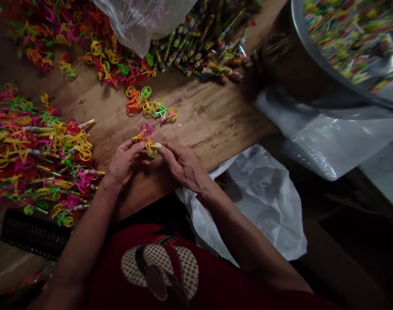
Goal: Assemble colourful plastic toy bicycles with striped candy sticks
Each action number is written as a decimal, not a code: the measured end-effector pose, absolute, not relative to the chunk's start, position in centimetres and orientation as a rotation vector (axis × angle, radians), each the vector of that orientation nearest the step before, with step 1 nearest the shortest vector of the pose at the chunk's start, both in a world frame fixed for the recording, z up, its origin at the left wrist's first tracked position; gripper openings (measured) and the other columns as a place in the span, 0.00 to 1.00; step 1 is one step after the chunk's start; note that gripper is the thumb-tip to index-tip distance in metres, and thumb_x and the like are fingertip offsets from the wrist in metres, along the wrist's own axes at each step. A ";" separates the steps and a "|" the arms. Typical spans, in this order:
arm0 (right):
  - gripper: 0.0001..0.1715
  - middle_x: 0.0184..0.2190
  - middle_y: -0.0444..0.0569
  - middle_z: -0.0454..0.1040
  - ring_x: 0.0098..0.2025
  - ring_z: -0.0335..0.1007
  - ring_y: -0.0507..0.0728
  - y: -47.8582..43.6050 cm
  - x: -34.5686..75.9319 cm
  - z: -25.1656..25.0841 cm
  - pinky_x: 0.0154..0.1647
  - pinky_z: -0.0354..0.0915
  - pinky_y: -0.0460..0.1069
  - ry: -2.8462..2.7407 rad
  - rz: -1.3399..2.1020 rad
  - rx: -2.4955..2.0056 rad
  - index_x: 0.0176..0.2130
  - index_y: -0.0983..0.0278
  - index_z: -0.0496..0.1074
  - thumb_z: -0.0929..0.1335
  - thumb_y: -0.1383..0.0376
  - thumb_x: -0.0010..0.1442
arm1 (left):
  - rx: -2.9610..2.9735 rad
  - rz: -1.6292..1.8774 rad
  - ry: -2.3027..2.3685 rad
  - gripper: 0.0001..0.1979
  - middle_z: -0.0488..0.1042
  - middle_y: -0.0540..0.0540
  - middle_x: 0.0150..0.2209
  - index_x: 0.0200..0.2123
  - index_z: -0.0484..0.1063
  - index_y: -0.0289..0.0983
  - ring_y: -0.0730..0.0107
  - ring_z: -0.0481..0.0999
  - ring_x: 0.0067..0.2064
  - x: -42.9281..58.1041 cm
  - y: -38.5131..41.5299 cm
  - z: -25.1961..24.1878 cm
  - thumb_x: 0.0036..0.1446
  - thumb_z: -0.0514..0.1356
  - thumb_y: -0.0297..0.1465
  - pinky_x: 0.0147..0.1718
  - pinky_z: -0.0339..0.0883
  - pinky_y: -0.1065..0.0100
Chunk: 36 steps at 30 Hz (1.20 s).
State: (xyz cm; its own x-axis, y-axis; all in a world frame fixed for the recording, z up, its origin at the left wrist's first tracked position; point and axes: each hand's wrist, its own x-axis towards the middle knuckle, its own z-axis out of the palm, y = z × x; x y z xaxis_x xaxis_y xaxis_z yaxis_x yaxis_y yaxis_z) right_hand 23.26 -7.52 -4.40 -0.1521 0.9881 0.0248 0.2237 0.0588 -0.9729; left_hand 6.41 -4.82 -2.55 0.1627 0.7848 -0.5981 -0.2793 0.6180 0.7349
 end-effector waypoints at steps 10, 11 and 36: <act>0.15 0.34 0.47 0.80 0.34 0.73 0.54 -6.1 24.8 -5.8 0.38 0.68 0.49 -1.253 1.257 -1.226 0.36 0.61 0.79 0.73 0.52 0.58 | 0.443 0.681 1.113 0.06 0.74 0.51 0.24 0.31 0.74 0.32 0.81 0.70 0.19 6.8 -4.4 -2.6 0.48 0.66 0.25 0.15 0.63 0.79; 0.15 0.33 0.47 0.80 0.34 0.73 0.54 -6.2 24.6 -5.9 0.37 0.68 0.49 -1.231 1.272 -1.232 0.36 0.61 0.79 0.73 0.52 0.57 | 0.426 0.671 1.115 0.05 0.74 0.50 0.24 0.31 0.74 0.31 0.80 0.71 0.19 6.8 -4.4 -2.7 0.49 0.66 0.25 0.15 0.64 0.79; 0.03 0.38 0.48 0.77 0.43 0.74 0.57 -10.1 24.2 -7.6 0.49 0.69 0.54 -1.296 1.101 -1.068 0.38 0.57 0.74 0.69 0.62 0.62 | 0.489 0.550 1.047 0.09 0.71 0.51 0.19 0.24 0.75 0.31 0.82 0.66 0.15 6.9 -6.2 -3.1 0.46 0.71 0.29 0.13 0.61 0.81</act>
State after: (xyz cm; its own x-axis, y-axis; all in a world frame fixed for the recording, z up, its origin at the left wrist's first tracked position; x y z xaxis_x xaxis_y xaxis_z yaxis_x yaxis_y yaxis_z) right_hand 24.21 -10.15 -7.64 -0.0208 0.9852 0.1699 -0.0083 0.1698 -0.9855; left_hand 6.87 -6.17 -3.14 0.3912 0.6348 -0.6663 -0.1888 0.7640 0.6169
